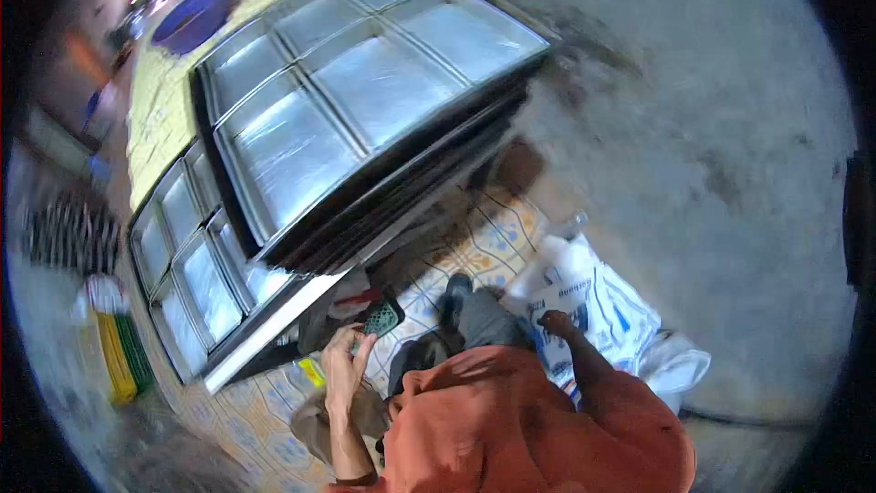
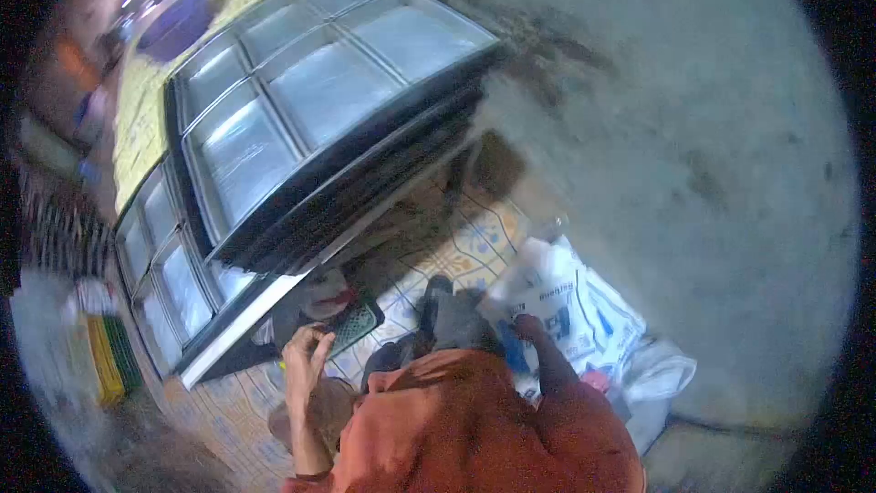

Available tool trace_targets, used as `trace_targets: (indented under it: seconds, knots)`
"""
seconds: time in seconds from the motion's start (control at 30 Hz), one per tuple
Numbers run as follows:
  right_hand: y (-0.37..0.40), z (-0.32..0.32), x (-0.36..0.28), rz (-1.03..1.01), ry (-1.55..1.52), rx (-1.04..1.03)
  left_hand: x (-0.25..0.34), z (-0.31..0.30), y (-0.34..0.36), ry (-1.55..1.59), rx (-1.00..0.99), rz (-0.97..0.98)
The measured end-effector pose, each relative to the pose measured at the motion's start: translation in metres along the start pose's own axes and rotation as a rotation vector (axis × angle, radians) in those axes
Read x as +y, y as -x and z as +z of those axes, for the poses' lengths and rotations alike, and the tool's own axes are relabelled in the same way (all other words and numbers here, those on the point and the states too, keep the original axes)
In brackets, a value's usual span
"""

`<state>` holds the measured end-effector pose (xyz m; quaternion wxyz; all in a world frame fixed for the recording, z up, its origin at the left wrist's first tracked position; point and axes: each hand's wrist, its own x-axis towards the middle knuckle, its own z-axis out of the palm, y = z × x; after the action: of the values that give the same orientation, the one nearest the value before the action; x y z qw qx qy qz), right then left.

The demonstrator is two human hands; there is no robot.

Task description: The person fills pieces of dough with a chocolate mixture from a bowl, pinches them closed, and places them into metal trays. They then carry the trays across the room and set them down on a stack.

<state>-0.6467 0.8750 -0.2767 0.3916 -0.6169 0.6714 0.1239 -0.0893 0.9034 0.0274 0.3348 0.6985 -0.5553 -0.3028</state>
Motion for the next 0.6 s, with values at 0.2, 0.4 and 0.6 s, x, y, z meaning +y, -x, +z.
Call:
trace_targets:
  seconds: [0.2,0.4,0.6]
  knots:
    - [-0.022,0.016,0.093,0.324,-0.455,-0.299,0.031,0.084,-0.078,-0.037,-0.219,-0.166]
    - [-0.198,-0.1,0.159,-0.575,0.479,0.255,0.053,0.215,-0.198,-0.135,-0.443,-0.109]
    - [-0.333,-0.365,0.073,-0.402,-0.349,0.225,0.152,0.321,-0.276,0.169,-0.582,-0.478]
